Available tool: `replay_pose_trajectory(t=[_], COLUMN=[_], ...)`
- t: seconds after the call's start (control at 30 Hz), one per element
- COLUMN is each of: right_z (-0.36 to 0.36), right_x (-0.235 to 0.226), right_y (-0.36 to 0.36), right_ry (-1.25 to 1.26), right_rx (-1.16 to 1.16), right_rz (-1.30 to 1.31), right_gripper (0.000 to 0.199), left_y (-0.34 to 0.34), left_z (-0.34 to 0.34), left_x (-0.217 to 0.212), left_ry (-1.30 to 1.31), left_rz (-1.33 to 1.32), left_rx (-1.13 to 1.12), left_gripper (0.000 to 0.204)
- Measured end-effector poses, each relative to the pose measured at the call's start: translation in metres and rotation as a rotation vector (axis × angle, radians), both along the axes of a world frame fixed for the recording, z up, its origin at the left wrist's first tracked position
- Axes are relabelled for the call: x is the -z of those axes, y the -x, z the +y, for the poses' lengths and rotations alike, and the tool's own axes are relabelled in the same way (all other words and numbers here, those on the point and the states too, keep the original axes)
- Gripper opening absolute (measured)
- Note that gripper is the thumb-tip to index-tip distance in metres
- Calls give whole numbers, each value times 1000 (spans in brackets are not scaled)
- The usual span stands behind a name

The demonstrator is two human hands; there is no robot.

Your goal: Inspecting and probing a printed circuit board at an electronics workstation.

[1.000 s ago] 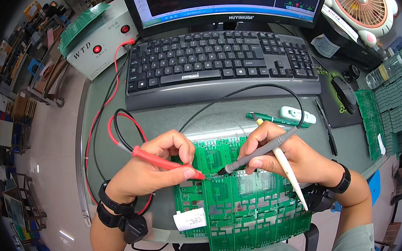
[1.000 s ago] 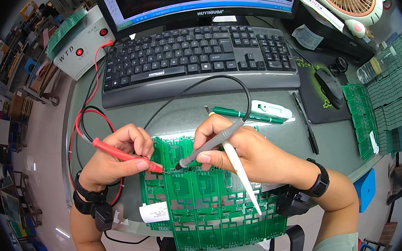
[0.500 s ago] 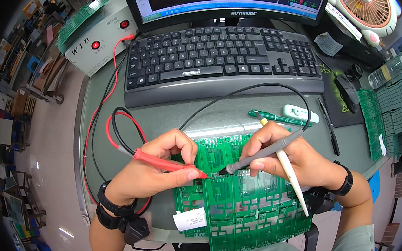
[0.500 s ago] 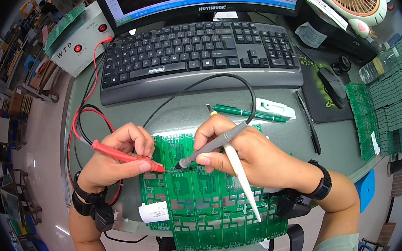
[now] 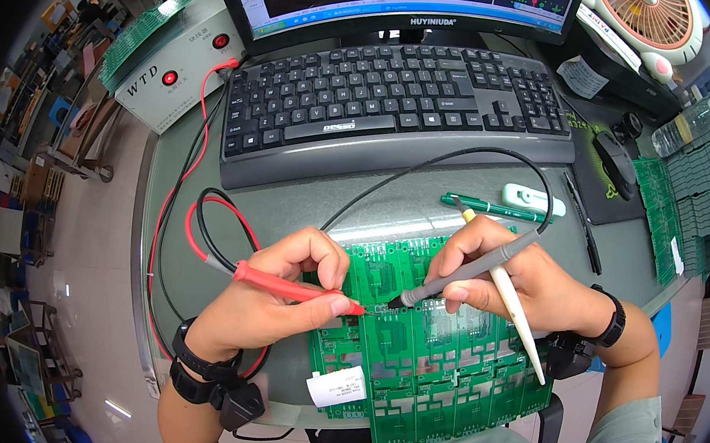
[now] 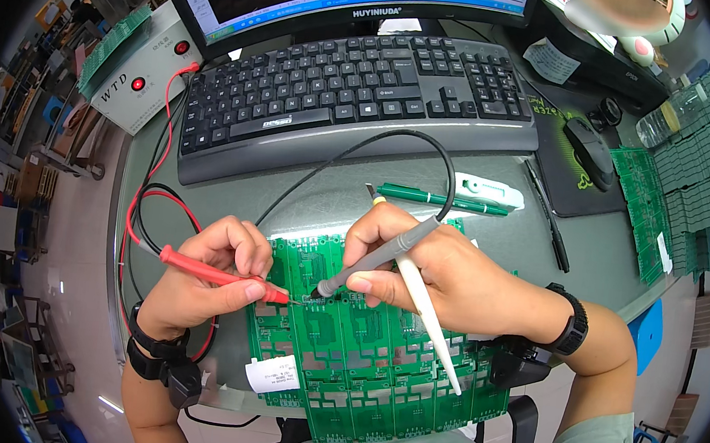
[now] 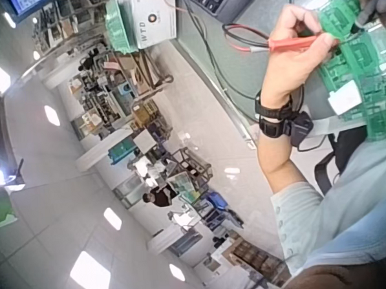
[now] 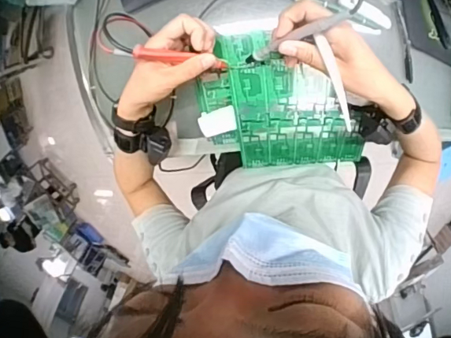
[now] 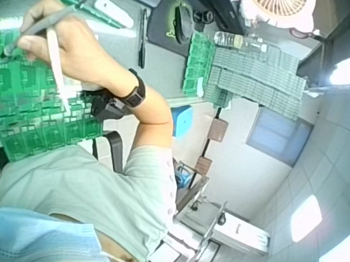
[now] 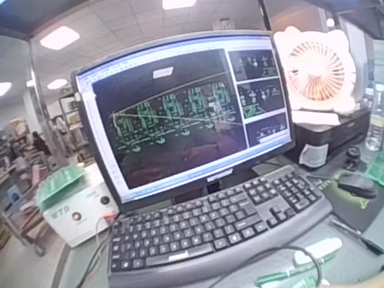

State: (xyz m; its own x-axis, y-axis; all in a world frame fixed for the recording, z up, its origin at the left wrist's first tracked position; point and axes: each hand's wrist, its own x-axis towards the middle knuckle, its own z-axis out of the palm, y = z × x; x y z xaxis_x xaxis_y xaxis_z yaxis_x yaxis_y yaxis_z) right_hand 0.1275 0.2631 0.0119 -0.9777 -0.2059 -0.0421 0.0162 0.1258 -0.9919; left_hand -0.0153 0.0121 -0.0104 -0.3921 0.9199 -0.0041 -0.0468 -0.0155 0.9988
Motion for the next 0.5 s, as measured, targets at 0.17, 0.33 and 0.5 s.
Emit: replay_pose_trajectory(t=[0.17,0.33,0.5], right_z=[-1,-1,-2], right_x=[2,4,3], right_y=[0,-1,0], right_ry=[7,-18,-37], right_rx=[13,6,6], right_rz=[-6,26,8], right_gripper=[24,24,24], left_y=[0,-3,-3], left_z=[0,1,1], left_x=[-1,2,3], left_ry=[4,-15,1], left_rz=[-9,-23,-16], left_rx=[5,-11,-12], left_gripper=[25,23,23])
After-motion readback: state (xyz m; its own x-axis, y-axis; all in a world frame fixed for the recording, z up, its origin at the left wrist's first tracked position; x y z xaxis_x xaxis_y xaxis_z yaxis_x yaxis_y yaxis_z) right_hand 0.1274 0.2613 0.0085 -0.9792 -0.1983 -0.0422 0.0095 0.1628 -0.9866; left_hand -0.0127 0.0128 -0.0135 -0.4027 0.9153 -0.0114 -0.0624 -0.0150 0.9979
